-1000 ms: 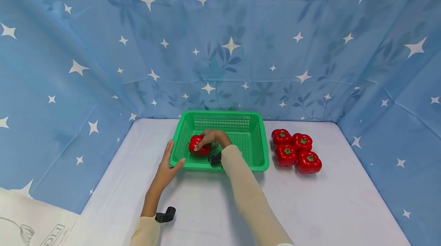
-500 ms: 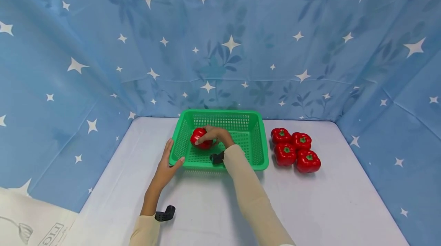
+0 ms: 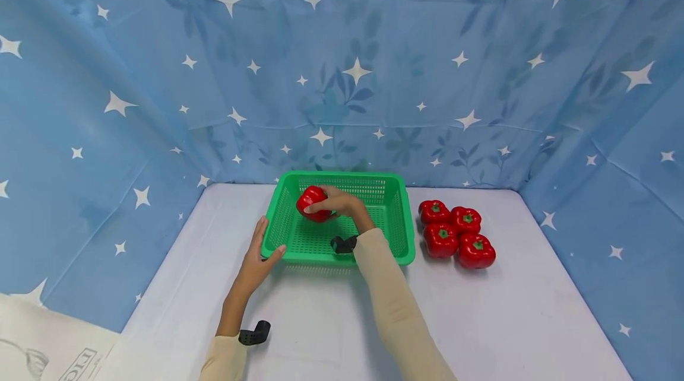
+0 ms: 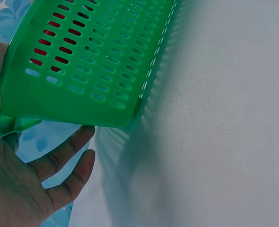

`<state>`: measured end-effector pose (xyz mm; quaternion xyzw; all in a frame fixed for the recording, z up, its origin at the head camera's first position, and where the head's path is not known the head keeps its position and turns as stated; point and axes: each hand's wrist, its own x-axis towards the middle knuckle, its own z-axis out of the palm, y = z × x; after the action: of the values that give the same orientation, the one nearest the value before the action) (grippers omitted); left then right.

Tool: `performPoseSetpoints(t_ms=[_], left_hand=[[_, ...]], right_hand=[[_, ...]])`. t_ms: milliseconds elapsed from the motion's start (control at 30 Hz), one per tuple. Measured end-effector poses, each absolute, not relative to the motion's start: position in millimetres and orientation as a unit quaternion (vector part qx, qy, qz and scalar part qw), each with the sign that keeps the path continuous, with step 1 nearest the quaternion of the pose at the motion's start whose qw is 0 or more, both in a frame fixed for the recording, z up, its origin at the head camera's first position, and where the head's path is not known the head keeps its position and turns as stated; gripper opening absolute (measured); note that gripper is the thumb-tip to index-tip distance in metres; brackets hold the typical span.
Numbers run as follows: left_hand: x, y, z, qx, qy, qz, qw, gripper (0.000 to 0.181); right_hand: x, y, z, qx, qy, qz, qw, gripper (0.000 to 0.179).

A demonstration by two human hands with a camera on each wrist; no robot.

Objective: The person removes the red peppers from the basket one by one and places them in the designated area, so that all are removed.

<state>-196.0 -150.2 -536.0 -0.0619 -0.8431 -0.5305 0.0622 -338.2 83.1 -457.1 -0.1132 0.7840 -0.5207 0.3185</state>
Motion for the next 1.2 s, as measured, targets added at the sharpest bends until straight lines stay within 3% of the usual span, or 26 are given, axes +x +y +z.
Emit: performPoseSetpoints(t_ms=[700,1200], left_hand=[[-198,-151,-533,-0.057,-0.841,-0.534,0.058,0.088],[-194,-150,-537,-0.059,-0.844,-0.530,0.061,0.090]], right_hand=[[-329,107,-439,-0.140,0.751,-0.603,0.228,0.078],[-281,168,-450,-0.164,0.738,-0.648,0.094,0.079]])
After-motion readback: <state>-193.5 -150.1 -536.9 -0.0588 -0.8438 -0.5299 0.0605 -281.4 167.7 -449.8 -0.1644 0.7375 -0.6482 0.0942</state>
